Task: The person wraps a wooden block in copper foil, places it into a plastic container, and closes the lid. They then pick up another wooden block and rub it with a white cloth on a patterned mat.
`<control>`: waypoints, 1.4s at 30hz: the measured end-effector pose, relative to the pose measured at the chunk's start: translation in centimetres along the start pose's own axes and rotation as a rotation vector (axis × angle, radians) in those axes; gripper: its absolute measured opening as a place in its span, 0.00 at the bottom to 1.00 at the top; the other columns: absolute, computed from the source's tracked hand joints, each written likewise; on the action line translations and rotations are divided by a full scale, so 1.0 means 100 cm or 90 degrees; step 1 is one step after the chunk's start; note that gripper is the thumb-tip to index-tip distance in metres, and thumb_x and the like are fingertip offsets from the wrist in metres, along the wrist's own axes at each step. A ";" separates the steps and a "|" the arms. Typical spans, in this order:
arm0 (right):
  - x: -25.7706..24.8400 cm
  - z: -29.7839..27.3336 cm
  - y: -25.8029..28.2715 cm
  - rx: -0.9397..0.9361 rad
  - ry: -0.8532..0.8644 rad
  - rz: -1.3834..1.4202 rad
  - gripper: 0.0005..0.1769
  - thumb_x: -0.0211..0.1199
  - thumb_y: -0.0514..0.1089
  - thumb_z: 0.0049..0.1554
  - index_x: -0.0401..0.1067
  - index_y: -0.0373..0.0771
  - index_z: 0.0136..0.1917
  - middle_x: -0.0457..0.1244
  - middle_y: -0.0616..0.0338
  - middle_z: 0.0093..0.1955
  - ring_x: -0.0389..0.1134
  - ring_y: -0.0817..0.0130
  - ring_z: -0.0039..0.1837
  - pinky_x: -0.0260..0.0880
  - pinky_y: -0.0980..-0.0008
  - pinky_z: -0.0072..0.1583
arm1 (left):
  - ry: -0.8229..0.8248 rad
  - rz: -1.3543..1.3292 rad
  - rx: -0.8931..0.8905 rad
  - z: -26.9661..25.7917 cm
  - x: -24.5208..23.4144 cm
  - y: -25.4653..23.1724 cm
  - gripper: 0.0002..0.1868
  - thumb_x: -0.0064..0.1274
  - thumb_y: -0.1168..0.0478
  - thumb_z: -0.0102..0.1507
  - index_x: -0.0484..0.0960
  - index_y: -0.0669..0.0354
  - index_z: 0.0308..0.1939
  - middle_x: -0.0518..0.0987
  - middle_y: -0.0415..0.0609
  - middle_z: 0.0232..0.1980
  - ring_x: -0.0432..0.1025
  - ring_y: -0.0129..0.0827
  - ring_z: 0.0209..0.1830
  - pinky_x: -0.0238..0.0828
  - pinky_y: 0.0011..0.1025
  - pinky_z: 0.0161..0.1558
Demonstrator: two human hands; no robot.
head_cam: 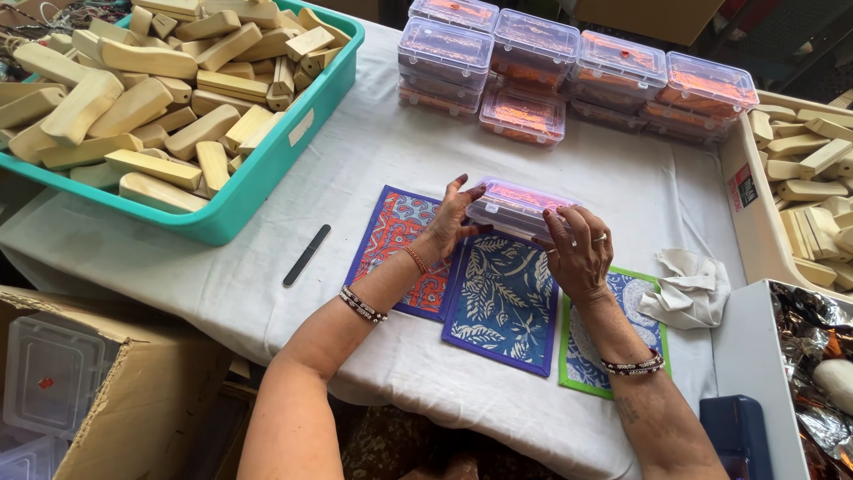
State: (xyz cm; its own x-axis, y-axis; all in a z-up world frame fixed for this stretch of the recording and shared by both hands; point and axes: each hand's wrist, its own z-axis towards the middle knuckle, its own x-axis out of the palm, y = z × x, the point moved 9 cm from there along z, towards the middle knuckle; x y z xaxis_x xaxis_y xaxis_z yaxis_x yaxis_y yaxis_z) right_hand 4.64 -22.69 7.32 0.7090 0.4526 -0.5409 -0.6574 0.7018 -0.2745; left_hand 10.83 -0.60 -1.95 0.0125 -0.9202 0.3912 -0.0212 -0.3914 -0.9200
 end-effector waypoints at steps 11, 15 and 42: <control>-0.015 0.016 0.022 -0.094 -0.008 -0.027 0.25 0.72 0.52 0.60 0.72 0.59 0.69 0.60 0.62 0.65 0.61 0.65 0.69 0.61 0.59 0.72 | 0.011 -0.032 -0.053 -0.010 0.013 0.005 0.41 0.45 0.39 0.66 0.50 0.43 0.80 0.70 0.56 0.67 0.72 0.37 0.61 0.82 0.32 0.49; -0.017 0.017 0.024 -0.092 -0.006 -0.029 0.22 0.70 0.54 0.60 0.74 0.61 0.67 0.60 0.65 0.65 0.61 0.66 0.69 0.61 0.59 0.71 | 0.008 -0.042 -0.051 -0.011 0.013 0.006 0.37 0.45 0.43 0.67 0.53 0.45 0.78 0.71 0.54 0.66 0.73 0.37 0.59 0.82 0.33 0.49; 0.009 0.000 -0.034 0.238 -0.008 0.261 0.30 0.50 0.61 0.69 0.57 0.49 0.79 0.52 0.48 0.79 0.58 0.50 0.78 0.70 0.55 0.71 | -0.057 -0.084 0.071 -0.020 0.008 -0.007 0.37 0.48 0.56 0.67 0.49 0.46 0.77 0.69 0.55 0.66 0.73 0.34 0.56 0.83 0.29 0.44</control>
State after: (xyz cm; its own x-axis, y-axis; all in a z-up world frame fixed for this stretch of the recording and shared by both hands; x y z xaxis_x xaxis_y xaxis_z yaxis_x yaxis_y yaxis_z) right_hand 7.48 -24.73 7.77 0.4179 0.7348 -0.5343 -0.7462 0.6131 0.2595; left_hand 8.89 -1.02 -0.92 0.0973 -0.8553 0.5089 0.0966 -0.5008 -0.8602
